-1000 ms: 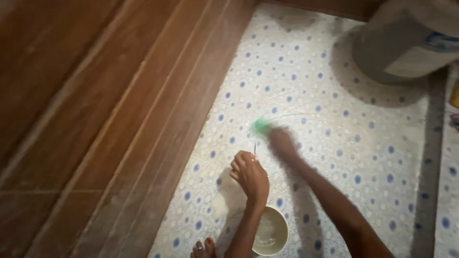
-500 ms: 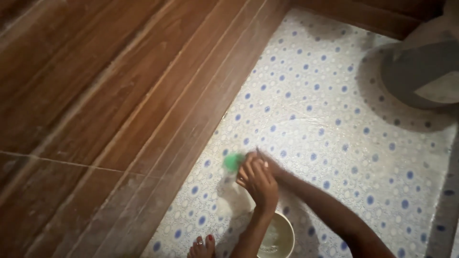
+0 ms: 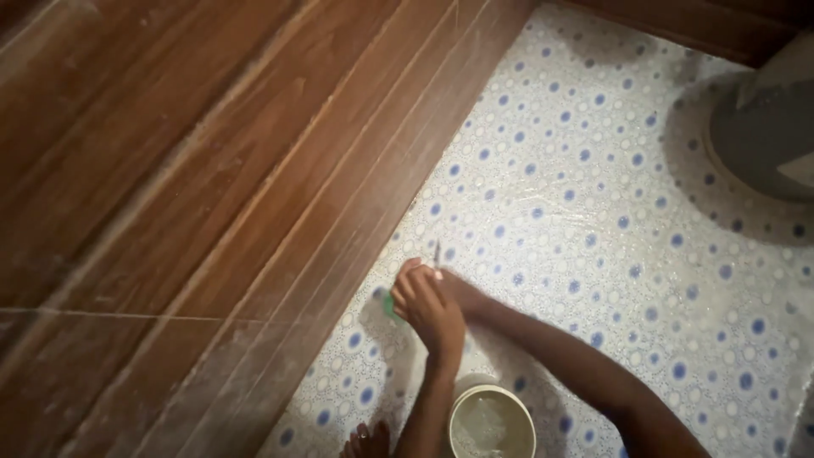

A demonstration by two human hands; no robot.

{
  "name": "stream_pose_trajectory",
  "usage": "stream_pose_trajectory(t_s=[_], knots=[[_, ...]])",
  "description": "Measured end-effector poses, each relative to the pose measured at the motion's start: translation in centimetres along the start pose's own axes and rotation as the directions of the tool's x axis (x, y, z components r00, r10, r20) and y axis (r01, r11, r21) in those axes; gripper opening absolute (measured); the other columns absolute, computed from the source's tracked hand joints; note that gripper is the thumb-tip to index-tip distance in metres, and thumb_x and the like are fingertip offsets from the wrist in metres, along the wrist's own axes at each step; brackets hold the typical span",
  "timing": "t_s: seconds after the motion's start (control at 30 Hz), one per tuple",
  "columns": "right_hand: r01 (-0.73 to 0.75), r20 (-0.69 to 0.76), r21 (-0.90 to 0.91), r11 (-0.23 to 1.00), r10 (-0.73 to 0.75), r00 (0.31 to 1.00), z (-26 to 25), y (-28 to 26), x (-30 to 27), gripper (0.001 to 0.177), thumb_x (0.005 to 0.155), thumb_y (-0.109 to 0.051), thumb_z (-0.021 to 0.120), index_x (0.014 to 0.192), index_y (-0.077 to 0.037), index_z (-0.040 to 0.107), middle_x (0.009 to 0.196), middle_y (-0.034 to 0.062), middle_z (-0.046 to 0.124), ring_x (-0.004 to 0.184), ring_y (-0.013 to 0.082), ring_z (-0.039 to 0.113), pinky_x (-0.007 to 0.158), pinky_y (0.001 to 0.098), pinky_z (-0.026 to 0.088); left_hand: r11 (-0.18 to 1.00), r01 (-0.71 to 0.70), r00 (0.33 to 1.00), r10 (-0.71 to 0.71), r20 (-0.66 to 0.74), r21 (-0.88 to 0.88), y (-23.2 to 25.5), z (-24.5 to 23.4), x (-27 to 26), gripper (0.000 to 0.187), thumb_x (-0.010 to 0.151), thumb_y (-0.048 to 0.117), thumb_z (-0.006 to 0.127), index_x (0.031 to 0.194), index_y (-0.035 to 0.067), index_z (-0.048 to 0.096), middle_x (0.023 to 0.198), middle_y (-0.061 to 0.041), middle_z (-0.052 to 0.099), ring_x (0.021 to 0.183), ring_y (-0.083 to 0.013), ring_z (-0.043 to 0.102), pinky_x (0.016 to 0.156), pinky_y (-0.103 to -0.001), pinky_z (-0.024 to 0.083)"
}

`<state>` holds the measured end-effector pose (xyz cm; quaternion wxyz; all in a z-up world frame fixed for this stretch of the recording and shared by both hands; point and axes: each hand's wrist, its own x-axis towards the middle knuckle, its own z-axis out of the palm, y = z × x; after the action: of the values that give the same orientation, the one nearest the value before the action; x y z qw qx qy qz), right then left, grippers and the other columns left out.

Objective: The person cleans the tiled floor by scrubbing it with a sponge, tearing open a sachet, and scrubbing the surface with water.

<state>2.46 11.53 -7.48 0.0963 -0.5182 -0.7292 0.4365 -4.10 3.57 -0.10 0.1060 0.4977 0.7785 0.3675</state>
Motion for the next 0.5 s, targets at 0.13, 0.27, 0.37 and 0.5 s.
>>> stream_pose_trajectory(t_s=[0.13,0.27,0.37,0.5], knots=[[-0.255,-0.346,0.460,0.850,0.437,0.831,-8.0,3.6,2.0,0.063,0.112,-0.050,0.040,0.106,0.004,0.071,0.099,0.0335,0.066,0.070,0.0277,0.057,0.062,0.0527,0.051,0.996,0.003,0.997,-0.010,-0.078,-0.087,-1.7,-2.3,2.1,0.012,0.095,0.015,0.058,0.106,0.012,0.060,0.130,-0.007,0.061,0.135,-0.0262,0.051,0.114,-0.060,0.034],[-0.212,-0.726,-0.465,0.859,-0.233,0.647,-10.0,6.9,5.4,0.020,0.107,-0.031,0.064,0.111,-0.012,0.068,0.095,0.0060,0.067,0.083,0.0193,0.061,0.074,0.0436,0.051,0.995,0.003,0.983,-0.020,-0.184,-0.095,-2.3,-3.7,3.1,0.007,0.098,0.013,0.058,0.105,0.010,0.058,0.125,-0.008,0.063,0.133,-0.0302,0.053,0.109,-0.058,0.038],[0.374,-0.538,-0.488,0.789,-0.609,0.583,-3.3,3.8,4.3,0.024,0.082,-0.004,0.059,0.103,-0.013,0.069,0.098,0.0107,0.069,0.097,0.0311,0.064,0.080,0.0507,0.051,0.987,-0.124,0.972,0.102,-0.210,-0.097,-1.9,-4.8,3.2,0.010,0.096,0.012,0.059,0.105,0.006,0.055,0.118,-0.012,0.061,0.121,-0.0343,0.055,0.098,-0.055,0.041],[0.733,-0.202,-0.432,0.526,-0.848,0.490,0.4,-0.1,2.4,0.010,0.088,-0.014,0.066,0.098,-0.012,0.069,0.102,0.0090,0.073,0.098,0.0294,0.066,0.082,0.0431,0.053,0.974,-0.154,0.972,0.119,-0.201,-0.167,-0.6,-5.3,4.1,0.007,0.100,0.011,0.057,0.104,0.006,0.054,0.116,-0.012,0.062,0.113,-0.0341,0.057,0.095,-0.052,0.043]])
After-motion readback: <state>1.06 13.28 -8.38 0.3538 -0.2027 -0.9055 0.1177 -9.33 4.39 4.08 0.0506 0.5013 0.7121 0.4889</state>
